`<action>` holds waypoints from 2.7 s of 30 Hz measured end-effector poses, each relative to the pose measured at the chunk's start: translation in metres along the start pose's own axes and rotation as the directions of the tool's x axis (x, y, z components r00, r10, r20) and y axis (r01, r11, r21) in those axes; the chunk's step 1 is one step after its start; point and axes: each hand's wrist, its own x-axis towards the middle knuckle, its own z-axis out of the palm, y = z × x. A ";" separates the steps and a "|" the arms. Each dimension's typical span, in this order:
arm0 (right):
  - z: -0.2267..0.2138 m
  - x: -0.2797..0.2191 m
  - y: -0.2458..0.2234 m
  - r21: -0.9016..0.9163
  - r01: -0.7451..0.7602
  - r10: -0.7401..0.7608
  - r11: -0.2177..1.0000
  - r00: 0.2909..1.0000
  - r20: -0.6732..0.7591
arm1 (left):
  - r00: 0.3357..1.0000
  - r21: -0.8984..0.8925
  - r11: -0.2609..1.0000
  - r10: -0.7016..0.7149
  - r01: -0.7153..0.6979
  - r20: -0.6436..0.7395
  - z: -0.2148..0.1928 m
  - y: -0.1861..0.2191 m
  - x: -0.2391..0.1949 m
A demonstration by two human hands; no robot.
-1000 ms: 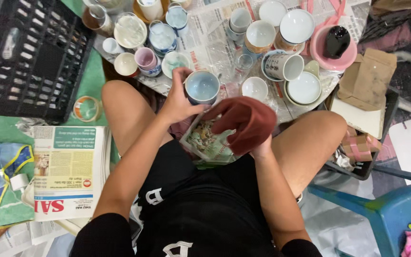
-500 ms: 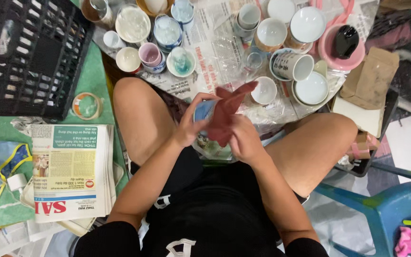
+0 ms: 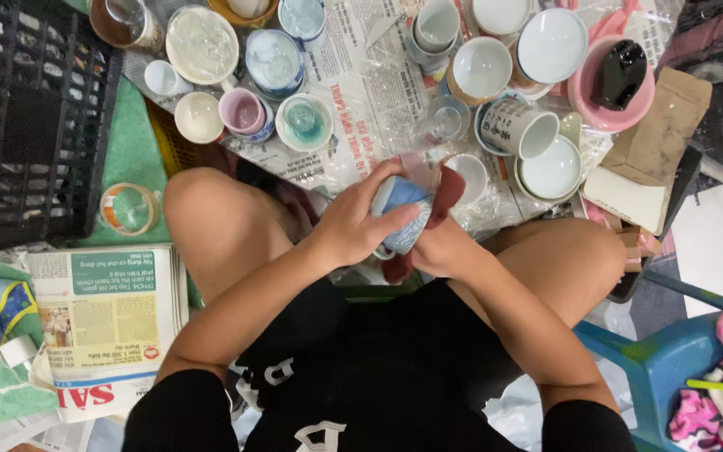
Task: The person sits cross-legged and wipes several small ceramic cups and bowls with a reddish cloth. They handle each item one at a time, rubbing the exterior and interior surfaces, then place the items back on the table.
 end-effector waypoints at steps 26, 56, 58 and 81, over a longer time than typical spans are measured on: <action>-0.085 0.004 0.001 0.311 -0.415 0.468 0.855 0.876 -0.119 | 0.986 -0.739 0.655 0.135 -0.161 -0.095 0.017 -0.045 0.058; 0.083 -0.018 0.003 0.212 -0.299 0.350 0.930 0.899 -0.265 | 0.740 -0.481 0.633 0.229 -0.607 -0.633 0.014 -0.057 0.006; 0.086 -0.028 0.016 0.224 -0.235 0.289 0.946 0.924 -0.251 | 0.741 -0.444 0.670 0.245 -0.596 -0.625 0.014 -0.059 0.006; 0.023 -0.027 0.023 0.047 0.141 -0.145 0.989 0.985 0.091 | 0.900 -0.447 0.818 0.183 -0.362 -0.395 0.008 -0.084 0.025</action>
